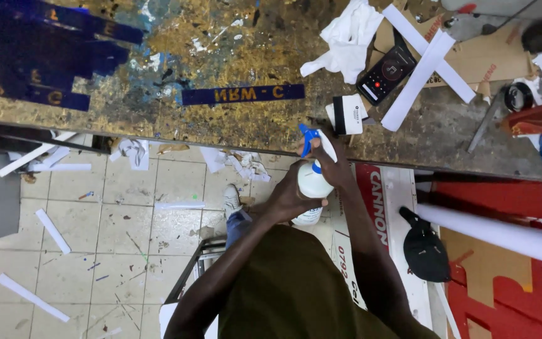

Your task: The person handles a white paper strip and a blue sticker on a cluttered workbench. They wipe the sticker with a white cloth, then pick up a spray bottle and apply liquid to the paper strip before placing it on the sticker.

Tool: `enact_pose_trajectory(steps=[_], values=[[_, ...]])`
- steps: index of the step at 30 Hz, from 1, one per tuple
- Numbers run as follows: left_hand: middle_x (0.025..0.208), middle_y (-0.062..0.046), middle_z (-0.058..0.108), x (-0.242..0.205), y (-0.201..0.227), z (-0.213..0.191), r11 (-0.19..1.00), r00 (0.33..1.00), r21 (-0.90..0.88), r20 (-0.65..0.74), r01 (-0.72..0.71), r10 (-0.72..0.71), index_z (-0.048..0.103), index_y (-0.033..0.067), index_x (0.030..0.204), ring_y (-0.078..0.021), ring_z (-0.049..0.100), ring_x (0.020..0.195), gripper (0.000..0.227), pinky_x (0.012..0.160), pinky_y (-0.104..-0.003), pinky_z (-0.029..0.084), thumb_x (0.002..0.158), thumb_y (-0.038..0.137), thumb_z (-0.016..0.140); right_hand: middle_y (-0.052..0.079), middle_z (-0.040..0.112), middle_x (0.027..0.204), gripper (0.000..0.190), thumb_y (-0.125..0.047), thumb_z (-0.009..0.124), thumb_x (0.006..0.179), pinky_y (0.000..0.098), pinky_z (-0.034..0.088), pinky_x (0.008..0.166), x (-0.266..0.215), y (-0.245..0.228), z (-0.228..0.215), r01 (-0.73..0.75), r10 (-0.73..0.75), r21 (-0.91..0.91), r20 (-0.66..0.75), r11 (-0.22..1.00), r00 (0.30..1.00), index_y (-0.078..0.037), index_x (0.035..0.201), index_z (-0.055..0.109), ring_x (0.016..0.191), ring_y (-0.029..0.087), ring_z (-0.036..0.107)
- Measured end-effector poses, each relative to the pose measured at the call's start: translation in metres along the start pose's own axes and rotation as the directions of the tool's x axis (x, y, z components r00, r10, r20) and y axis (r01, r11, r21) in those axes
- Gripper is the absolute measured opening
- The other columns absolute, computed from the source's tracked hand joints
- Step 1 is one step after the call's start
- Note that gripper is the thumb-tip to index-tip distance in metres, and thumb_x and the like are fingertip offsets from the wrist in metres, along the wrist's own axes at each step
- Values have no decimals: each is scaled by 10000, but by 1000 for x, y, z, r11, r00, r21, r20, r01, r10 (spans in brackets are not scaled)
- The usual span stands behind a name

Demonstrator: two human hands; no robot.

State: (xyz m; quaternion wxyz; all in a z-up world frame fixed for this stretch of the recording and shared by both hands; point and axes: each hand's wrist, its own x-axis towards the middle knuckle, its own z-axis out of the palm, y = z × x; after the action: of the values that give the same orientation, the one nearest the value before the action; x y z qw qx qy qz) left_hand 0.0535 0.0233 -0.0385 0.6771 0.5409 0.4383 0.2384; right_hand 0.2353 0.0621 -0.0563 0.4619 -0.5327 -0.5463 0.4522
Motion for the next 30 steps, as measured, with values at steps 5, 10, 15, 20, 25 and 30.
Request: enact_pose_trajectory(steps=[5,10,15,20,25,30], values=[[1654,-294,529,11,21,-5,1000,988,16,153,7,-9,327,54,1712,-535,485,1587,1140,1344,-713,374,840,436,955,192,777,969,340,-299,704,1174,485,693,893,2,1,-21,-1,2,18,-27,1000,1000,26,1081,749,1047,289,791],[1656,-286,535,9,19,-21,1000,983,10,183,24,-26,328,53,1706,-523,493,1588,1182,1336,-704,387,812,478,972,204,803,945,424,-390,657,1196,488,668,915,4,-17,-1,-39,37,-57,-33,998,999,-2,1049,744,1000,268,794],[1659,-302,521,-5,30,-50,998,985,-23,165,56,-51,327,42,1700,-559,454,1600,1143,1347,-730,342,839,464,949,217,814,962,461,-502,728,1156,526,651,995,16,-25,45,-67,56,-131,-85,989,995,-51,1097,810,1148,399,773],[1690,-299,501,-2,40,-71,998,988,32,144,55,-59,331,49,1696,-537,456,1602,1194,1352,-720,351,811,563,945,286,796,1278,585,-522,819,1095,554,621,1143,30,-2,65,-234,224,-44,-154,971,962,-6,1368,774,1260,417,754],[1688,-305,486,-5,36,-85,985,984,147,143,85,-106,298,47,1701,-549,468,1593,1173,1348,-714,364,836,506,944,158,792,1376,414,-38,869,1004,341,607,1131,31,6,83,-178,207,141,-221,974,953,68,1387,754,1306,231,649],[1701,-313,474,5,28,-90,973,973,213,192,84,-126,277,62,1722,-565,477,1579,1196,1341,-713,378,823,481,946,140,805,1260,353,-222,764,1060,374,593,1126,16,3,65,-182,195,75,-266,980,944,4,1331,771,1226,235,694]])
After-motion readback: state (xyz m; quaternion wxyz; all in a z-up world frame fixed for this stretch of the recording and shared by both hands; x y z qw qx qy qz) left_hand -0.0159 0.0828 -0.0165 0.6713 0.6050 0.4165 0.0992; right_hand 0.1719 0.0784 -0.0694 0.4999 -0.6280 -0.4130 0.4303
